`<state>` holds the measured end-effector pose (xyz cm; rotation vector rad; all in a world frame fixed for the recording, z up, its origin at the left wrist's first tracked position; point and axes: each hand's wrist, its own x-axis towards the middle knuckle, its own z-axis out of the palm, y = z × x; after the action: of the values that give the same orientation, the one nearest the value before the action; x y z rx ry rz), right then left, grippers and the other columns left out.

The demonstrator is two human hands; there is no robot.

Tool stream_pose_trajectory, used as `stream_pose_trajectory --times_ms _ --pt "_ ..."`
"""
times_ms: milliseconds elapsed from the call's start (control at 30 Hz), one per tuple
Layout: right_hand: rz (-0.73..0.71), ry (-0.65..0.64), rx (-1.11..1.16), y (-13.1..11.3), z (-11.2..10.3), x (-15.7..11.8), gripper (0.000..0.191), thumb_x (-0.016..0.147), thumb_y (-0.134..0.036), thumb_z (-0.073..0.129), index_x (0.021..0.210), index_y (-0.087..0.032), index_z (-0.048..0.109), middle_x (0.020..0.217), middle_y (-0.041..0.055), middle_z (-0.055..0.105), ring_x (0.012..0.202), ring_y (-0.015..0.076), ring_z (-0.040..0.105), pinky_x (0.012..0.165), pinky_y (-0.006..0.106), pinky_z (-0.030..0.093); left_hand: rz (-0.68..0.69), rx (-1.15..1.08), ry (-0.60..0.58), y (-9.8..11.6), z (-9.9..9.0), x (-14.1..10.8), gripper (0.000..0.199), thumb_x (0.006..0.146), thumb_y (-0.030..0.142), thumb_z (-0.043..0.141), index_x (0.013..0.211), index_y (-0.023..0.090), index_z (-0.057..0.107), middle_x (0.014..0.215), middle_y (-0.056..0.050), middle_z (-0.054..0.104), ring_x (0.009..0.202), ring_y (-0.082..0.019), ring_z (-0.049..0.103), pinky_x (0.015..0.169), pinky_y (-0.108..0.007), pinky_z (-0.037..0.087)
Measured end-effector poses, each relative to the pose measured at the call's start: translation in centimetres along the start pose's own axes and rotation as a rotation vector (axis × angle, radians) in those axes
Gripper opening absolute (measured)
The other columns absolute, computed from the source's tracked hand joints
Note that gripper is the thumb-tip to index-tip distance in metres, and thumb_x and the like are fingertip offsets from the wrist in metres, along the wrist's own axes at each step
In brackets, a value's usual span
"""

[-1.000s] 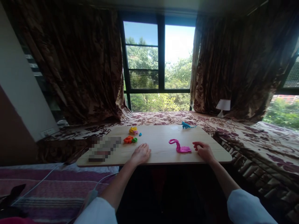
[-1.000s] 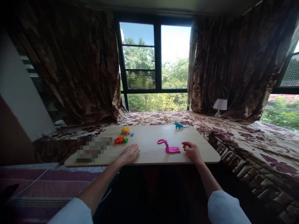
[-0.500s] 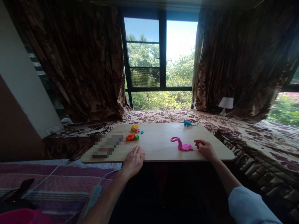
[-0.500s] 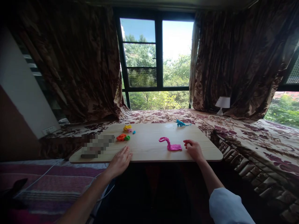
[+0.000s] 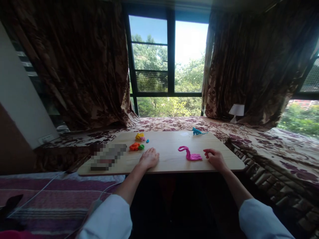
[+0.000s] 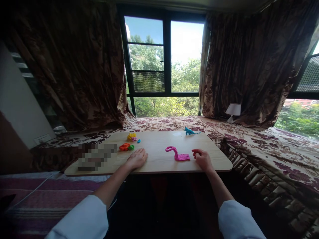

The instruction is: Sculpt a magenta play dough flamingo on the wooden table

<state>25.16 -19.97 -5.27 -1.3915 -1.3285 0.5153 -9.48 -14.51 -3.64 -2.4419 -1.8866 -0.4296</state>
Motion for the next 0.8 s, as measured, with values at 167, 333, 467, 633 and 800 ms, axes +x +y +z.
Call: stream_pose_trajectory --times_ms 167,333,467,633,800 --pt "0.007 0.017 0.029 0.1 0.0 0.0 0.033 0.065 -0.025 0.042 0.086 -0.014 0.065 0.069 0.0037 0.062 0.057 0.0130 0.055 0.045 0.021 0.039 -0.096 0.030 0.059 -2.8 -0.7 -2.3 0.052 0.085 0.036 0.026 0.123 0.004 0.042 0.134 -0.021 0.036 0.125 -0.029 0.030 0.101 -0.045 0.021" --pt "-0.022 0.007 -0.010 0.6 0.0 0.2 0.032 0.066 -0.024 0.042 0.084 -0.015 0.066 0.067 0.0032 0.062 0.056 0.0131 0.056 0.049 0.022 0.041 -0.055 0.066 0.185 -3.1 -0.9 -7.8 0.053 0.087 0.036 0.024 0.127 0.004 0.037 0.133 -0.018 0.039 0.124 -0.024 0.033 0.103 -0.038 0.022" --pt "-0.015 -0.001 -0.033 0.8 0.1 0.3 0.032 0.067 -0.025 0.042 0.085 -0.016 0.066 0.068 0.0030 0.062 0.057 0.0130 0.056 0.051 0.023 0.043 0.033 0.052 0.222 -0.1 -0.2 -9.9 0.053 0.086 0.036 0.026 0.127 0.005 0.039 0.136 -0.016 0.035 0.127 -0.023 0.029 0.105 -0.037 0.020" --pt "-0.015 -0.001 -0.030 0.4 0.0 0.2 0.032 0.066 -0.024 0.041 0.085 -0.015 0.066 0.067 0.0029 0.062 0.057 0.0132 0.056 0.049 0.023 0.041 0.105 0.011 0.153 2.6 0.5 -5.7 0.051 0.086 0.037 0.027 0.124 0.006 0.044 0.131 -0.016 0.042 0.127 -0.024 0.028 0.104 -0.039 0.018" --pt "-0.019 0.016 0.005 0.2 0.0 0.2 0.032 0.066 -0.023 0.041 0.085 -0.014 0.065 0.067 0.0031 0.061 0.056 0.0129 0.055 0.049 0.022 0.041 -0.031 -0.019 0.019 -0.2 -0.2 -0.8 0.050 0.085 0.037 0.029 0.124 0.009 0.044 0.134 -0.016 0.039 0.124 -0.026 0.032 0.102 -0.041 0.023"
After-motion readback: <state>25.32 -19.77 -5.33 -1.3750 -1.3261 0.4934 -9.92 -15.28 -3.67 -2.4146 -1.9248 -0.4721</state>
